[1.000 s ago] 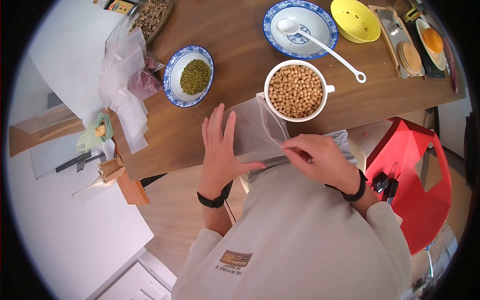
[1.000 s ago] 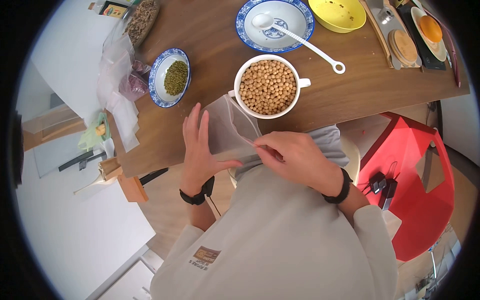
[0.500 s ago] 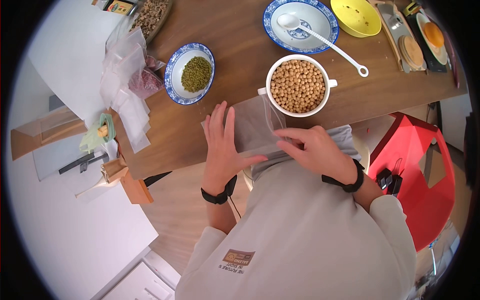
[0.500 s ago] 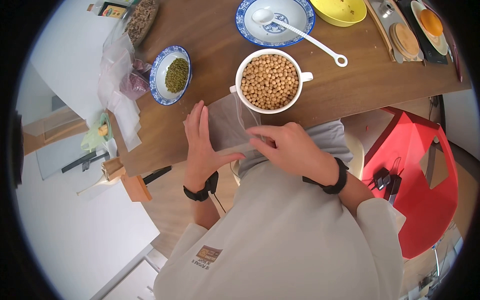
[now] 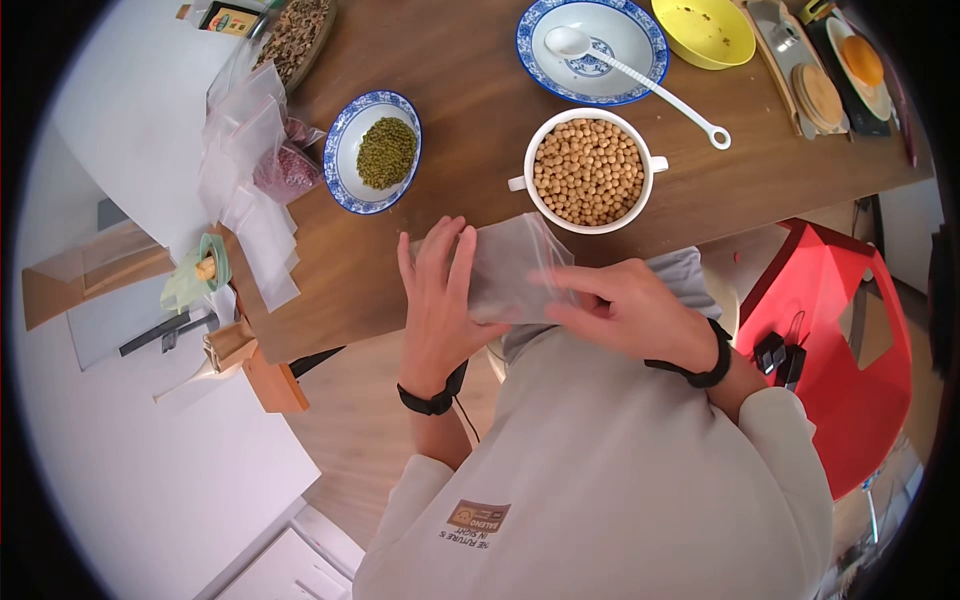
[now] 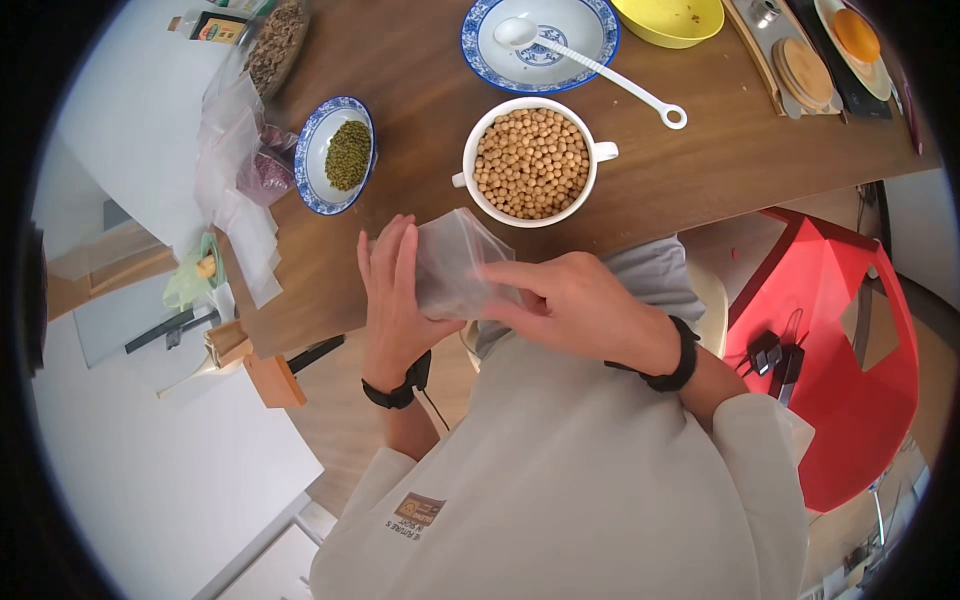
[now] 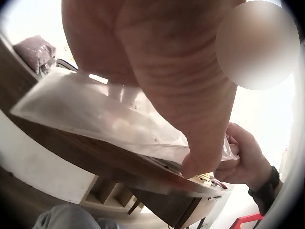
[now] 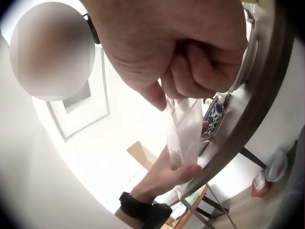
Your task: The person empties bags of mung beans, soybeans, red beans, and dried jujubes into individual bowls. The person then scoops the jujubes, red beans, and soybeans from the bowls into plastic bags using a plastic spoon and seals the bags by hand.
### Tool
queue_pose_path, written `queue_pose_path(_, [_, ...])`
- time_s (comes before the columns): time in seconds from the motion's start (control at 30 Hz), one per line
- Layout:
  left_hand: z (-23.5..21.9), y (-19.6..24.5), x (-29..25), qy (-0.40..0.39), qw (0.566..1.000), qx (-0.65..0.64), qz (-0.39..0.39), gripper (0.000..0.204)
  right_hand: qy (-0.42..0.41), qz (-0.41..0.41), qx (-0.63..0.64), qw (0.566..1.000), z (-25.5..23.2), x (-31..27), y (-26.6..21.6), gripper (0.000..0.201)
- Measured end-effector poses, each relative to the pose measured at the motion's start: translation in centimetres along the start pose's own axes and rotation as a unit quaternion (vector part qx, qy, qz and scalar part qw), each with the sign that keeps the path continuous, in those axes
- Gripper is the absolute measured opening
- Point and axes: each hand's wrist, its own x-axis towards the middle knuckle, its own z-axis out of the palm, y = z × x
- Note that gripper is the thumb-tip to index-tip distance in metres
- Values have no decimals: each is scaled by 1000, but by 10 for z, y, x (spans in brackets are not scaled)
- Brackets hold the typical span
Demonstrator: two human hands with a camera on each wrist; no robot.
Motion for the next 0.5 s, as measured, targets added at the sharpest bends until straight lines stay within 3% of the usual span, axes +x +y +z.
queue_pose_path(0.13, [-3,3,3,-9,1000,26,-6,124,-29,-6,71,997,1,3,5,45])
queue_pose_path(0.2, [-2,5,4,-16,999,33,-13,124,-51,37,107,992,0,2,3,49])
queue_pose_path(0.4, [-7,7,6,-17,1000,-9,-8,124,-62,43,46,996,-8,2,-6,63])
queue_pose_path(0.5, [-7,8,9,-69,998,-7,-10,125,-48,26,97,994,-2,-2,2,64])
